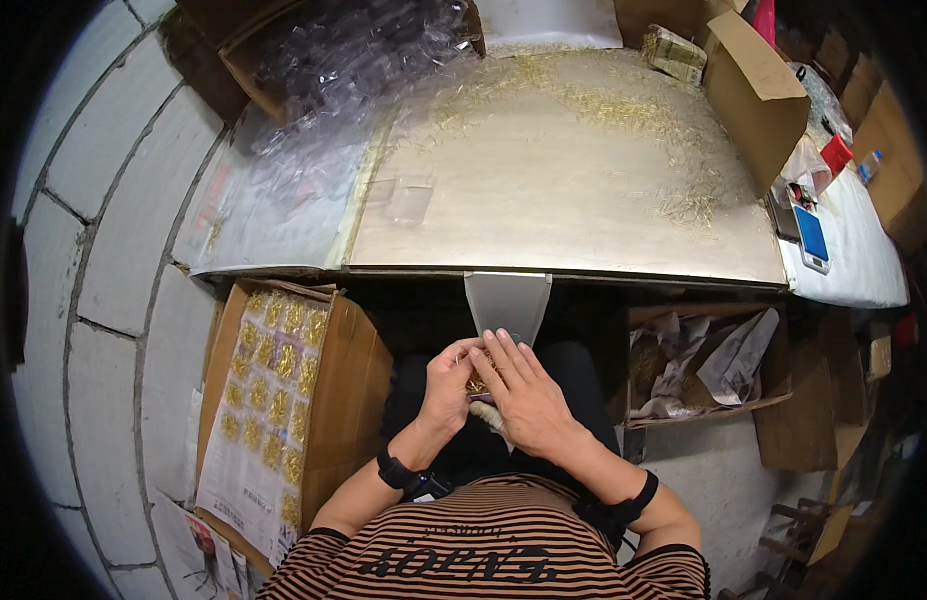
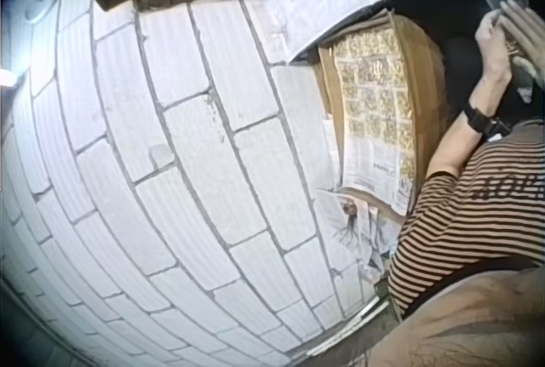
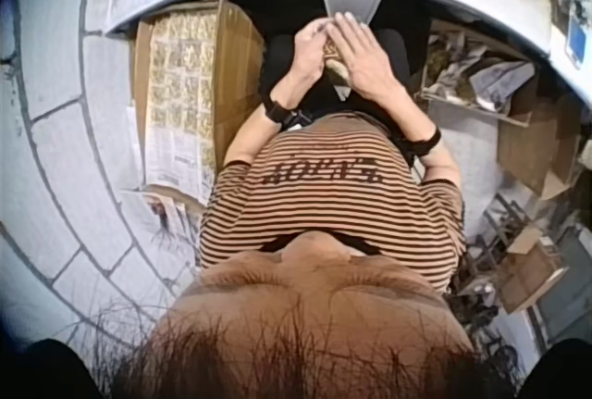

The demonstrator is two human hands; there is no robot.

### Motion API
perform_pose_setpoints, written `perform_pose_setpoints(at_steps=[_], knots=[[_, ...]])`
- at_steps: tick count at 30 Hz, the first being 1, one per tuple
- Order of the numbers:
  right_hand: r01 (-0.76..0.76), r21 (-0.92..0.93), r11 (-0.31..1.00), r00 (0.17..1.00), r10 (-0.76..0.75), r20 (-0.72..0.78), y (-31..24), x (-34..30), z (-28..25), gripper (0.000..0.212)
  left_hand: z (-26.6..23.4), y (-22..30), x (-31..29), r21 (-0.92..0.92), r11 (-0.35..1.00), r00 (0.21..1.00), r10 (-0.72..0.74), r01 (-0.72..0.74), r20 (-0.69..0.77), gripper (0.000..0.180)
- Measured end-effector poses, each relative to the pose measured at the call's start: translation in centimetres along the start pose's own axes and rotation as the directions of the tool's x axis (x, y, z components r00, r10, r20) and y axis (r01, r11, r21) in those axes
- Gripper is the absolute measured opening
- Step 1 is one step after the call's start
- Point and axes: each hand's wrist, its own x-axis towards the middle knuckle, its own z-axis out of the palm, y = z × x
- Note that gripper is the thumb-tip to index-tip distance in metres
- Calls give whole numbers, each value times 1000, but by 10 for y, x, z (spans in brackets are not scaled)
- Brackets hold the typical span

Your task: Bagging and sorting small gold-colored metal parts into small plastic bags.

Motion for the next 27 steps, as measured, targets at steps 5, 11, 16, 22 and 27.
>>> perform_pose_setpoints(at_steps=[5,11,16,22,27], knots=[[-119,562,819,940,274,-201,15,1,-4,51,1,8,-7,-9,994,992,-110,111,68,21],[-316,881,353,773,633,23,42,-2,10,23,1,13,-8,-39,988,976,-140,148,167,24],[-393,906,155,750,625,218,35,3,24,16,8,13,-12,23,986,977,-164,163,137,22],[-323,851,414,826,562,40,24,4,28,26,2,-1,-11,19,987,981,-161,160,112,21],[-230,689,687,866,467,-176,22,4,31,28,1,-6,-11,-4,995,992,-101,102,74,20]])
